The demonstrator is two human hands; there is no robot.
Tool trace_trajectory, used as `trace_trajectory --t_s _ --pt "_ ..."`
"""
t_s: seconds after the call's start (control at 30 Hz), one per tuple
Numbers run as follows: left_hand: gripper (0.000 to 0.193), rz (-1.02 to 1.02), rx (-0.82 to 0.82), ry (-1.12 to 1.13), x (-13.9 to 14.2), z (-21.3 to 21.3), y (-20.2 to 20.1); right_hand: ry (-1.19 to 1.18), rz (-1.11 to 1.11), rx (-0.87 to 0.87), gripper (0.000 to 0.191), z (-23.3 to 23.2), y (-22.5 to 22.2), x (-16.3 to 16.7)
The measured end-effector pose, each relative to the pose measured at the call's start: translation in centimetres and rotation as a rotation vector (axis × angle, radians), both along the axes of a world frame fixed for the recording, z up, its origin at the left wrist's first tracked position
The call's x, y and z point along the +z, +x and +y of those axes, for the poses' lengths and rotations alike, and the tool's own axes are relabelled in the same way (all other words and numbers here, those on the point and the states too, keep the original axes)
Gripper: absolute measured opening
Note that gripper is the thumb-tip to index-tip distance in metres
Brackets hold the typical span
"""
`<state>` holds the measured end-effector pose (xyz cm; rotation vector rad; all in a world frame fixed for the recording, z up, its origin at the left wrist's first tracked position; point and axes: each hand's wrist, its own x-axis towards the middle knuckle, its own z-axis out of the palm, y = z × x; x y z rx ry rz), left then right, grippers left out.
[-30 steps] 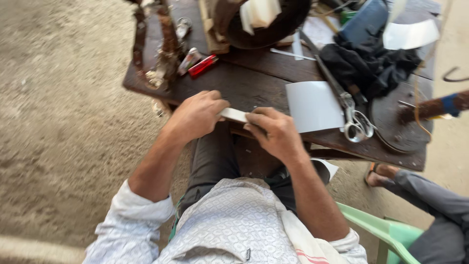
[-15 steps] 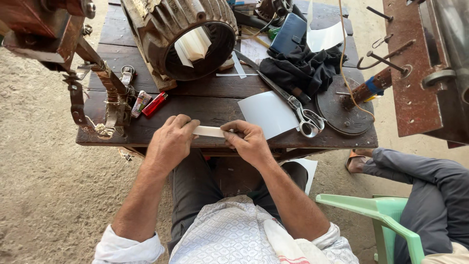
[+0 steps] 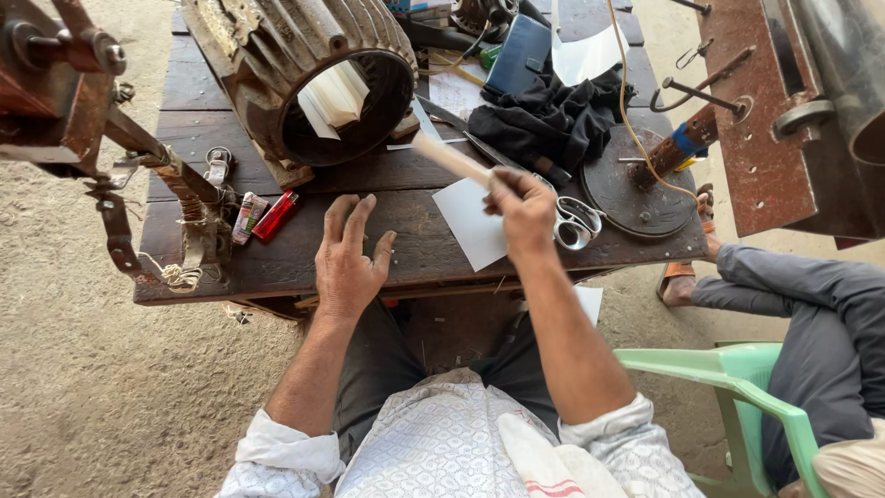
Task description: The person folds small white paper strips and inserts them into the slots of a large metal motor casing. They repeatedly pick up strips, fold them, and place them into the stator slots.
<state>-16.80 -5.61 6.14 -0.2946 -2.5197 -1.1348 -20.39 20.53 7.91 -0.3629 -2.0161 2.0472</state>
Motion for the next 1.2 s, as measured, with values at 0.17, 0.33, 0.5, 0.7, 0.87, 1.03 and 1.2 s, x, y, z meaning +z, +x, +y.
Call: trace_trajectory --t_s 0.17,0.33,0.5,0.7,0.87,1.03,1.2 --pt "0.034 0.099 0.011 -0.181 -1.1 0.1 -0.4 -0.088 0.040 -0.188 0.016 3.0 -4.6 -0.2" --pt "0.024 0.081 -0.002 -0.251 -1.3 0.4 -0.5 -0.046 -0.016 -0.322 0.014 4.0 -8.9 0.4" --pt "0.020 0.112 0.010 -0.250 -1.1 0.4 -0.7 0.012 -0.115 -0.420 0.015 4.1 -11.8 1.4" --pt "0.016 0.148 0.009 -0.262 -1.0 0.4 -0.9 -0.010 -0.168 -0.489 0.016 4.2 -14.8 1.9" --pt "0.015 0.159 0.015 -0.258 -1.0 0.4 -1.0 0.015 -0.192 -0.510 0.014 3.4 -17.5 2.3" --pt "0.015 0.136 0.017 -0.261 -1.1 0.4 -1.1 0.030 -0.227 -0.549 0.017 3.0 -18.7 2.6" --pt "0.015 0.148 0.018 -0.247 -1.0 0.2 -1.3 0.052 -0.261 -0.571 0.018 3.3 -19.1 2.3"
